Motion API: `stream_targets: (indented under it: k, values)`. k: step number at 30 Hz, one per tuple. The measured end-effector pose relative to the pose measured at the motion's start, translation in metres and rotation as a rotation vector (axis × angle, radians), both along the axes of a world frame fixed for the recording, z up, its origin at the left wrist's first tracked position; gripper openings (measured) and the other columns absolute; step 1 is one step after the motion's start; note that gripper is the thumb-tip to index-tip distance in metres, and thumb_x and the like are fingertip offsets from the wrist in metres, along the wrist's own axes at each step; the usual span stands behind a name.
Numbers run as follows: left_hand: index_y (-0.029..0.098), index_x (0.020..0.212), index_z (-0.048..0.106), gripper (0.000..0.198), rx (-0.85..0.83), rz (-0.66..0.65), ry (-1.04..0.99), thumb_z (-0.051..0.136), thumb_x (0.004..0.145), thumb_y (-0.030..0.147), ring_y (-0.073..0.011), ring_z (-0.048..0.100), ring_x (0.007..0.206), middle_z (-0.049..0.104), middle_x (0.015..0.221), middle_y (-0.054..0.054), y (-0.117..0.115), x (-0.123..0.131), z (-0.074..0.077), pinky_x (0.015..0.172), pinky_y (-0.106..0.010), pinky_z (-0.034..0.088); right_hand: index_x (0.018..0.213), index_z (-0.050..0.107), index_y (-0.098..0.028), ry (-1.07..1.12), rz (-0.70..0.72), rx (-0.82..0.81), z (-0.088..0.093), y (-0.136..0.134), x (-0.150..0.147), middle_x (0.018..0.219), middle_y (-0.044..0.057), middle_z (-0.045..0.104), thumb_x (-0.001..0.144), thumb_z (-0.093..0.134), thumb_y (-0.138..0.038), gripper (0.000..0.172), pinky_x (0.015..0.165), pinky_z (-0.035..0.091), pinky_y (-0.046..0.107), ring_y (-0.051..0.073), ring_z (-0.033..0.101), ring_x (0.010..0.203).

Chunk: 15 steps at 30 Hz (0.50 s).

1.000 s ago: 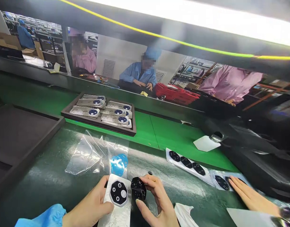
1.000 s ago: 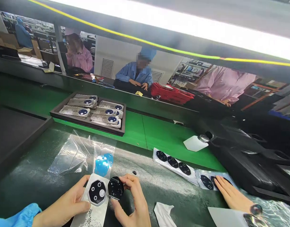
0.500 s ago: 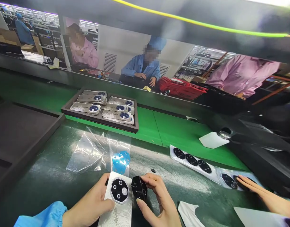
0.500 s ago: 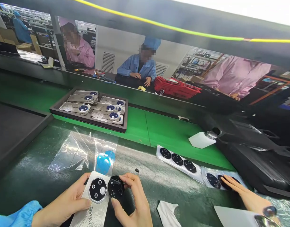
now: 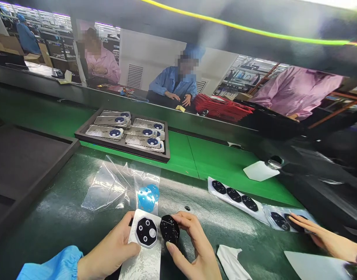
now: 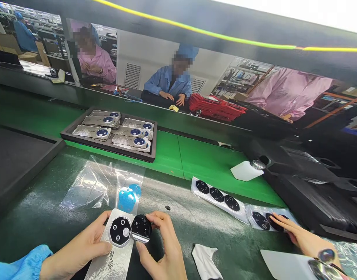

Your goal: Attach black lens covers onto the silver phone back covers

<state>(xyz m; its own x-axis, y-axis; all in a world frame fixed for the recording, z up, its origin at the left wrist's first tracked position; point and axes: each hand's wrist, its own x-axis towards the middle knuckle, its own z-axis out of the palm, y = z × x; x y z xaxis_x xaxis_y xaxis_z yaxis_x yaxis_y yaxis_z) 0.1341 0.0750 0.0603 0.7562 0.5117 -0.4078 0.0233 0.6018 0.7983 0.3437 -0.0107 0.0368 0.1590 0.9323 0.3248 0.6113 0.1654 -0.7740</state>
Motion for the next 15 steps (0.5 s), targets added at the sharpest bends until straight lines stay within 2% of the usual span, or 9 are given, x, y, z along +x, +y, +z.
stream_targets:
  k: [15]
  values:
    - [0.021,0.126,0.046,0.053,-0.009,0.02,0.017,0.058,0.076,0.01,-0.0189,0.061,0.098,0.068,0.107,-0.002,0.0,0.0001,0.005,0.083,-0.029,0.04,0.118,0.057,-0.024,-0.002,-0.009,0.013,0.0038,0.0018,-0.0018,0.113,0.009,0.06,0.085,0.064,-0.02,0.035,0.085,0.056,0.037,0.026,0.062,0.104]
